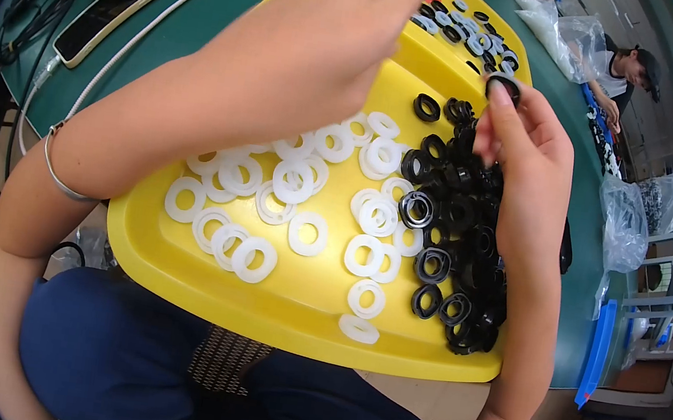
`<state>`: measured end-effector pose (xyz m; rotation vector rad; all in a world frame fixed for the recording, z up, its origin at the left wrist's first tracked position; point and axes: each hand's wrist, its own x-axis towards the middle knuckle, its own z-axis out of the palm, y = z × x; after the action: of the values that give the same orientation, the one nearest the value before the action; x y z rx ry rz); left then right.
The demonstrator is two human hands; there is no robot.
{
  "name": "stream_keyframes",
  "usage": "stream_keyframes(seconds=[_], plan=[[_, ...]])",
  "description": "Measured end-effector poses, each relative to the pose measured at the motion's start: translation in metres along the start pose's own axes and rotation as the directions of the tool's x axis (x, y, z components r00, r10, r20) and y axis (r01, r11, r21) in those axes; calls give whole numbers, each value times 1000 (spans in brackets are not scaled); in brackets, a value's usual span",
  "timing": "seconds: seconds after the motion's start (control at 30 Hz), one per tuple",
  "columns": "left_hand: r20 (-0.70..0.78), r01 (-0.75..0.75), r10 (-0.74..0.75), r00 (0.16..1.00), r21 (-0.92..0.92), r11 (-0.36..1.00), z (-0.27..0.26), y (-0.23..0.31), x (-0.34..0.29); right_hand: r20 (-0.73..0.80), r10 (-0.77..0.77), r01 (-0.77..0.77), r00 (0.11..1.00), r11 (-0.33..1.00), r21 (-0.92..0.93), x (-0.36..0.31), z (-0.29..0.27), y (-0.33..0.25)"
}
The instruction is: The person assembles white plastic rings into black circular rubber housings by hand at a factory workbench.
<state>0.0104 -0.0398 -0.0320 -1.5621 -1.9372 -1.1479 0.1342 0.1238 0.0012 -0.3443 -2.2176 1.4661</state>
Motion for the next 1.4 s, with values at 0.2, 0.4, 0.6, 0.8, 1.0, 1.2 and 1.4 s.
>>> stream_keyframes(seconds=[0.2, 0.4, 0.6, 0.8, 1.0, 1.2, 1.4], plan=[[200, -3, -202, 959, 718, 696, -12, -6, -10, -131, -51, 68, 990, 989, 128, 19, -10, 26], [248, 64, -332, 910, 708, 704, -11, 0, -11, 306, -306, 431, 902, 694, -577, 14, -4, 37], [291, -8, -163, 943, 508, 861, -8, -10, -12, 427, -301, 522, 853, 476, -707, 14, -6, 32], [299, -74, -227, 927, 738, 670, -12, -7, -13, 399, -300, 499, 867, 544, -675, 13, -6, 29], [257, 82, -278, 926, 581, 810, -7, -10, -13, 265, -245, 340, 932, 843, -416, 11, -1, 30], [251, 152, -187, 950, 153, 976, -3, -13, -7, 298, -274, 383, 914, 823, -418, 8, -1, 22], [280, 186, -183, 942, 17, 982, -2, -16, -4, 289, -401, 491, 869, 771, -405, 11, 0, 28]])
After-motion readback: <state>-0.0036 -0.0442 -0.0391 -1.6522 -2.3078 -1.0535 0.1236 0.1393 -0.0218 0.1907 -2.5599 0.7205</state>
